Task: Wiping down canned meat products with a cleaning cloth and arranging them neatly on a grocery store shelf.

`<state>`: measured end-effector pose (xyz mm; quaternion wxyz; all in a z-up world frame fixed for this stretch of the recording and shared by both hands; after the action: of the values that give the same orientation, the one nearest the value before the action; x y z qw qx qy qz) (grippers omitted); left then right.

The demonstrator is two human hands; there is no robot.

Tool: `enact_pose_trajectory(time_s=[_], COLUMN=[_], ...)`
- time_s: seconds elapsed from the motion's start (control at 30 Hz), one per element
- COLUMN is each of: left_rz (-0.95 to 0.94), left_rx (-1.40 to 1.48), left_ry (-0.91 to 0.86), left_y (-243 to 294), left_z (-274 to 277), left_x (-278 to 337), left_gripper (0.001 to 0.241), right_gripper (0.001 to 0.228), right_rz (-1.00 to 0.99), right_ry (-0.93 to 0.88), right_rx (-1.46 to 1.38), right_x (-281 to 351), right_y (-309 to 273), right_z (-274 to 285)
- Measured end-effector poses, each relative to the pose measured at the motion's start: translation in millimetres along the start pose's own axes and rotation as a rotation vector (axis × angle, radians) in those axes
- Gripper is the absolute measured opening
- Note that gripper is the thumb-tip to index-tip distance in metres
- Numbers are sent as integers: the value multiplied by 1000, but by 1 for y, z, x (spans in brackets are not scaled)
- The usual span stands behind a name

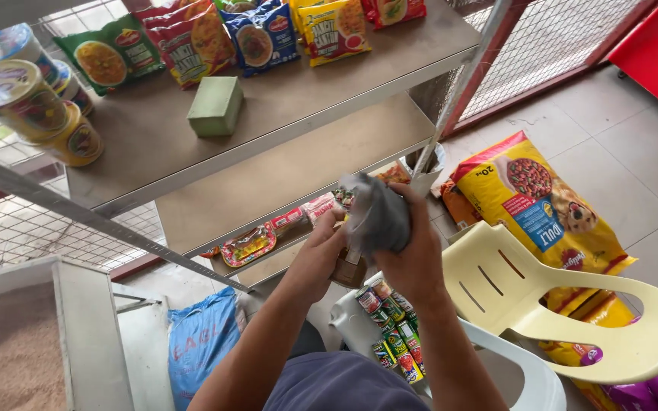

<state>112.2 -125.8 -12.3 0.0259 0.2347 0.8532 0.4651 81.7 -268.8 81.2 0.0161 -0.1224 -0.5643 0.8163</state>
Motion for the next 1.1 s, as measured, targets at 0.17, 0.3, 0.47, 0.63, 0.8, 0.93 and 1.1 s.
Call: enact_pose_trajectory(time_s=[0.17,0.3,0.47,0.63,0.8,0.93,1.1], left_rz=[127,199,-96,-28,-189,-103,29], left_rx=[123,67,-238,-159,-263,-116,-18], left_ry=[-3,31,-113,2,-3,28,90], left_y=[-15,-13,13,-11,8,10,4], left_z=[-2,-26,-28,-15,0,0,10], left_x=[-10,-11,-15,-22,-6,-3,-3], left_gripper=[47,49,53,50,54,53,43], right_gripper=[111,80,102,90,91,97,73], right_rz=[550,228,317,134,97,430,114], right_ry=[-191,-108,-203,-11,3,-168,11], right_rx=[111,-106,-72,79,-71,-79,-211], right_x=[18,1,5,-12,-14,-9,-18], right_y=[-76,-9,-61,-2,-33,-42,-13], right_z=[-8,9,5,8,8,-17,-8])
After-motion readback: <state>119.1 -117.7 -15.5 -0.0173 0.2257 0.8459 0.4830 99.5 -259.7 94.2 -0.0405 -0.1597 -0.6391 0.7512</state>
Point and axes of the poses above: each hand's wrist, its own x-axis away from the middle knuckle, its own z-axis out of the back of the hand, y = z × x, the point moved 10 cm from there along -x, towards the middle knuckle, and after that the axes turned 1 degree about -x, right-handed, at the moved point
